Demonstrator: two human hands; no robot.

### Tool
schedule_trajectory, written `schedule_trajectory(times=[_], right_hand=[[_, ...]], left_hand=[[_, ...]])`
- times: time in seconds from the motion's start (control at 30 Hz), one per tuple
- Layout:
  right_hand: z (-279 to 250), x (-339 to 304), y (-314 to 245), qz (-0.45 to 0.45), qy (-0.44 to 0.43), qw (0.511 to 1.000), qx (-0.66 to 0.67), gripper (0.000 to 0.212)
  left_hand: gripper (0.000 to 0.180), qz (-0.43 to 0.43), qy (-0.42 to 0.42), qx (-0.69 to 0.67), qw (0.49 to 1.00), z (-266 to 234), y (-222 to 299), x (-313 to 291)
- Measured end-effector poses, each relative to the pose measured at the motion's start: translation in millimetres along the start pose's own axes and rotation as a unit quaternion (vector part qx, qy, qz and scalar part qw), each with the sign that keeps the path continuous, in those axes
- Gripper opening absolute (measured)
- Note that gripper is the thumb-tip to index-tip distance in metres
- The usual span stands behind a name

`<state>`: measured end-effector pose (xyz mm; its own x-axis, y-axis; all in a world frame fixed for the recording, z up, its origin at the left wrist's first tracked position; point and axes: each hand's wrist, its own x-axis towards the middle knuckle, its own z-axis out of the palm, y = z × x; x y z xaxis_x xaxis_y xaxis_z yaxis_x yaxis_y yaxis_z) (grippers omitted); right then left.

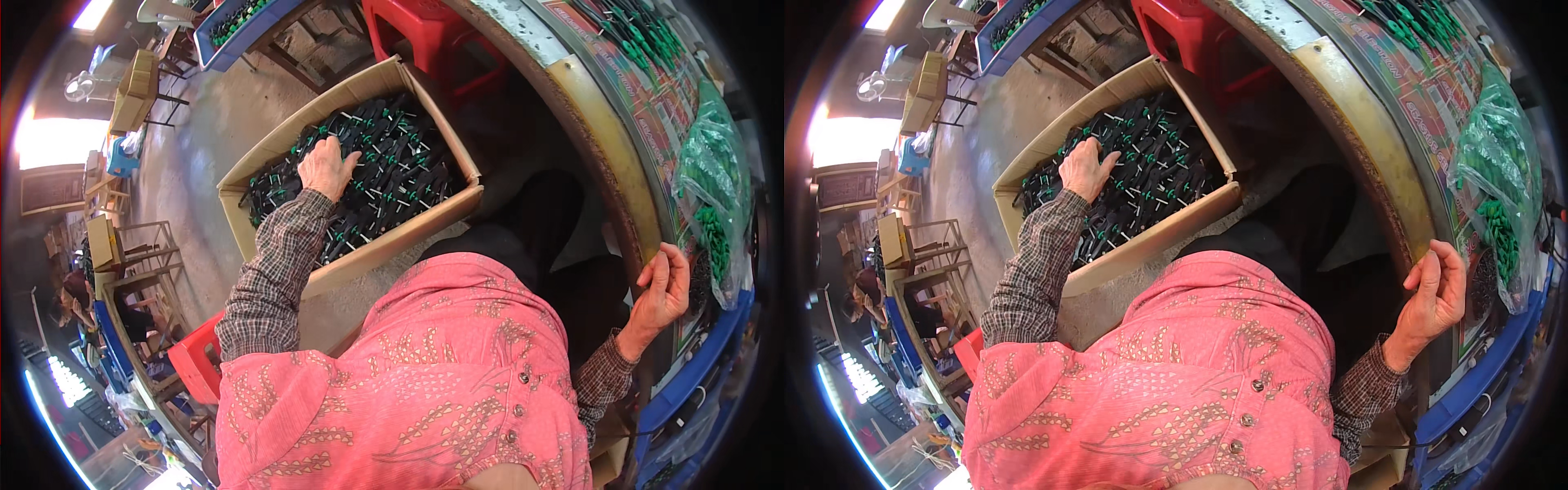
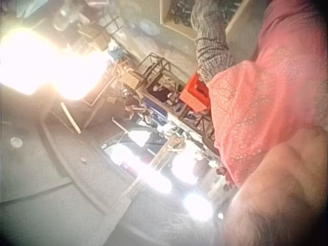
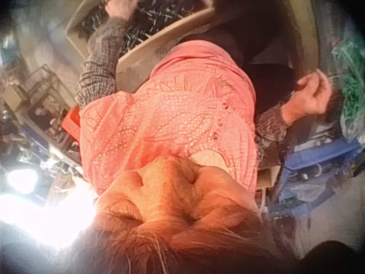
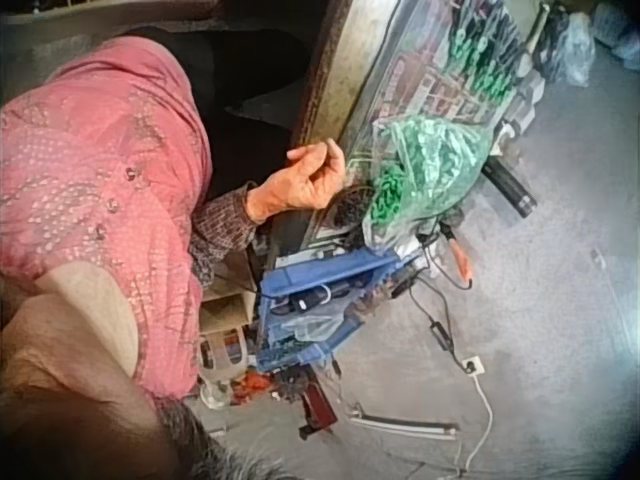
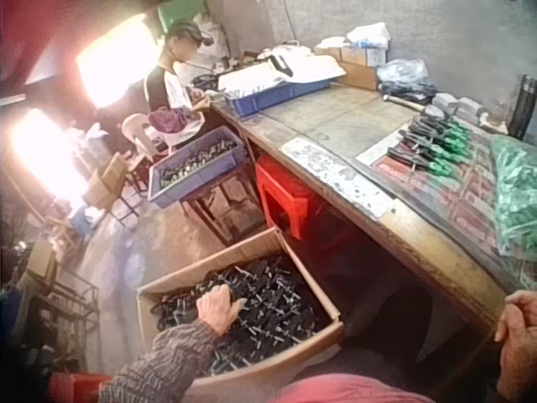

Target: The person assembles drawing compasses by hand, taking plastic legs from a cardboard box, fitting green caps, pins, and adjustment knobs onto them, and laying the assembled compasses on the table.

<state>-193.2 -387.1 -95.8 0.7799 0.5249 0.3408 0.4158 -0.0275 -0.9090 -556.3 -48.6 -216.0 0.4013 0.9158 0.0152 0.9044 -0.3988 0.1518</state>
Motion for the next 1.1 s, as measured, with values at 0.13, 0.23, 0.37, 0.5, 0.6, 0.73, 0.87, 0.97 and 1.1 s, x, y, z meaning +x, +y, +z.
schedule_trajectory(times=[0.13,0.23,0.37,0.5,0.6,0.73,0.87,0.97,1.1], right_hand=[[1,-1,-3,0.002,0.003,1.0,-0.002,0.014],[0,-2,-5,-0.001,0.008,1.0,-0.009,0.014],[-1,-1,-9,0.01,-0.005,1.0,-0.008,0.013],[7,-6,-21,0.008,0.009,0.999,-0.033,0.012],[18,-15,-38,0.053,-0.01,0.998,-0.021,0.008],[36,-24,-40,0.002,-0.137,0.989,-0.061,0.014],[41,-36,-32,0.092,-0.188,0.977,0.04,0.024],[38,-39,-31,0.204,-0.199,0.951,0.122,0.022],[28,-42,-31,0.227,-0.194,0.946,0.125,0.02]], left_hand=[[0.041,-0.006,-0.014,0.035,0.999,5,5,6],[0.037,-0.025,-0.049,-0.005,0.998,-9,11,8],[0.031,-0.025,-0.047,-0.182,0.982,-22,22,5],[0.019,-0.053,-0.185,-0.52,0.832,-54,71,-2],[0.012,-0.042,-0.304,-0.672,0.674,-69,116,-13],[0.013,0.003,-0.365,-0.704,0.61,-83,172,-36],[0.016,0.045,-0.413,-0.718,0.558,-76,227,-55],[0.015,0.054,-0.44,-0.718,0.536,-79,255,-67],[0.02,0.115,-0.451,-0.688,0.557,-80,278,-78]])
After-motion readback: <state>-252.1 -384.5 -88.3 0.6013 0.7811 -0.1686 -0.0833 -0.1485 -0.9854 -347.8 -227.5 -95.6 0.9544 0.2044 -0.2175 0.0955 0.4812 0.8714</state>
